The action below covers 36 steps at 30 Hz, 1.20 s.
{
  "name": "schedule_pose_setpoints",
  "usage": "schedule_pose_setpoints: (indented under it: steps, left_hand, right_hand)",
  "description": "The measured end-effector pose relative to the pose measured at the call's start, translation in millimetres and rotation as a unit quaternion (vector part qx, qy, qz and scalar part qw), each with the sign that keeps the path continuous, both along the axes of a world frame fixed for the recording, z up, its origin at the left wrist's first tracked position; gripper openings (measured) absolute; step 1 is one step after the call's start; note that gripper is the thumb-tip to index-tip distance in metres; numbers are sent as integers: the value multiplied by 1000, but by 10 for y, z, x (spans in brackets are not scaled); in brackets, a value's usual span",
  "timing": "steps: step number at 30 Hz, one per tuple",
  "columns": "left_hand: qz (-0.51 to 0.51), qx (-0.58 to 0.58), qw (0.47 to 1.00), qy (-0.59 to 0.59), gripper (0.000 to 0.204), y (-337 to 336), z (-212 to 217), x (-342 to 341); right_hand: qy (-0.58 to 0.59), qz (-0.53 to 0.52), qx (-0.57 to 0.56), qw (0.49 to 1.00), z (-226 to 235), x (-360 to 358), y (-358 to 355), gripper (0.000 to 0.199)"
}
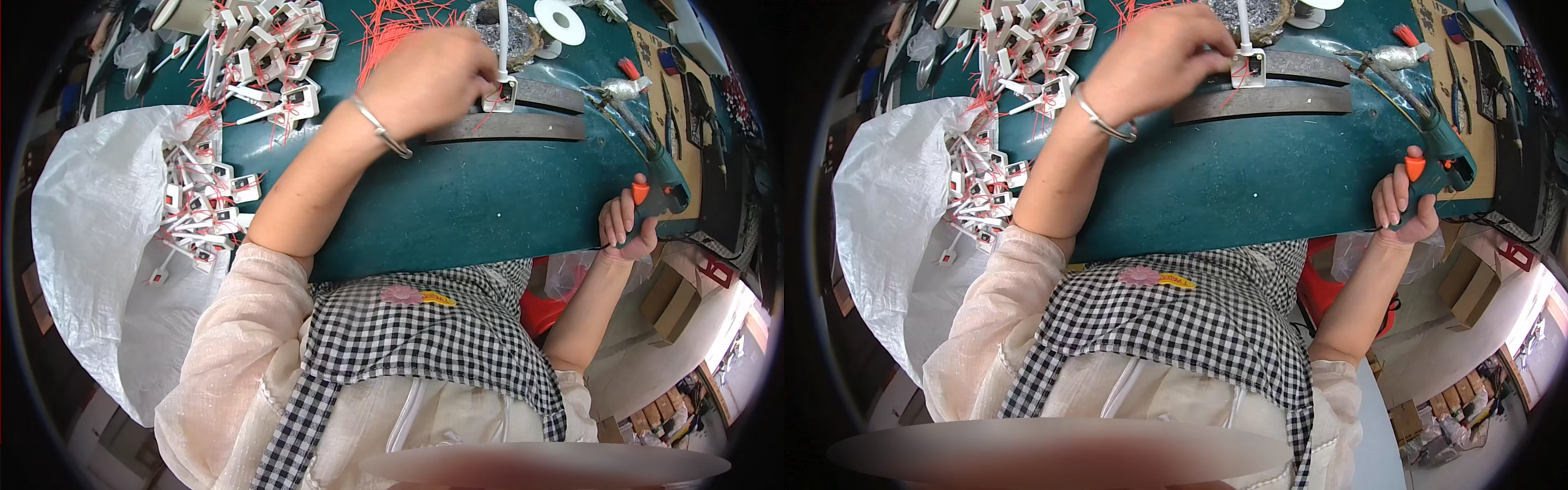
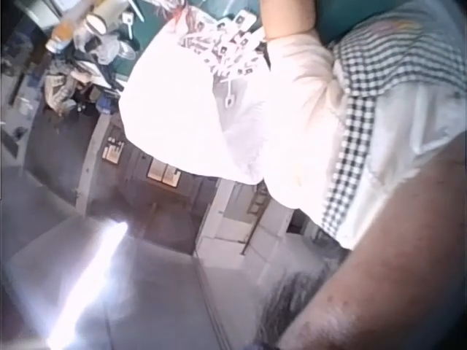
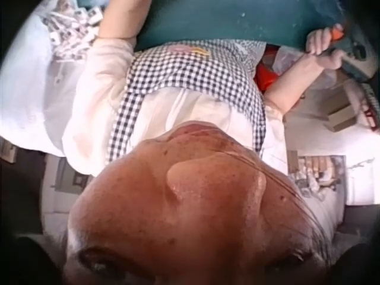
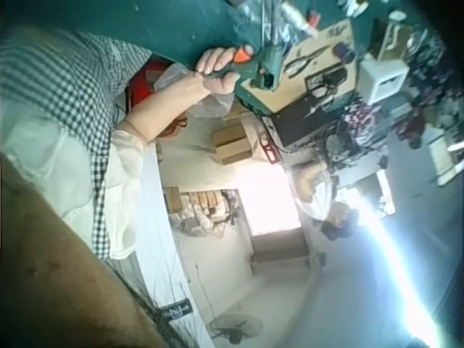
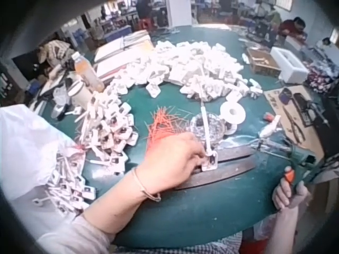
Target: The person solders small electrical components using a soldering iron gun and soldering wire, joining the components to housing parts on an assembly line.
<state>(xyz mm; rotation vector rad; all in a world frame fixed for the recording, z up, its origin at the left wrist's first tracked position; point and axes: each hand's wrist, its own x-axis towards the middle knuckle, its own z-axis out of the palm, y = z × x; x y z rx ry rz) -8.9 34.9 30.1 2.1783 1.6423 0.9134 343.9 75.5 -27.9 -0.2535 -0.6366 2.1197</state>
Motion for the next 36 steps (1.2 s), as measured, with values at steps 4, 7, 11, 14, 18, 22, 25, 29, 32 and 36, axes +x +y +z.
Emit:
schedule_pose_setpoints:
  steps: [4,7,11,14,18,22,25,29,32,36]
  left_hand:
    - [137,-58,987,60,11,-106,74,-395]
    - [146,-111,976,113,9,-302,-30,-551]
    - [181,-60,977,100,10,-561,-338,-515]
    - [228,-42,968,100,12,-651,-441,-486]
    - [236,-61,966,90,11,-676,-423,-483]
    - [213,-34,962,166,13,-678,-317,-488]
    - [217,-75,973,-1,17,-709,-52,-215]
    - [109,-23,988,-104,14,-570,-76,30]
    - [93,9,990,-104,11,-472,-185,138]
    - [122,8,986,-112,11,-449,-295,258]
  right_hand:
    - [5,-11,4,1000,-160,-14,11,66]
    - [3,-4,15,1000,-183,-50,-15,67]
    - [-2,1,13,1000,-207,-104,-117,66]
    - [13,15,-19,1000,-173,-95,-175,66]
    - [-15,24,-27,999,-64,-105,-204,66]
    - [-58,28,5,998,46,-136,-318,67]
    - [-98,29,20,995,223,-127,-396,69]
    - [-170,19,32,985,403,-194,-610,71]
    - [-220,-6,32,975,508,-256,-740,72]
    - [-265,-6,25,964,556,-276,-795,72]
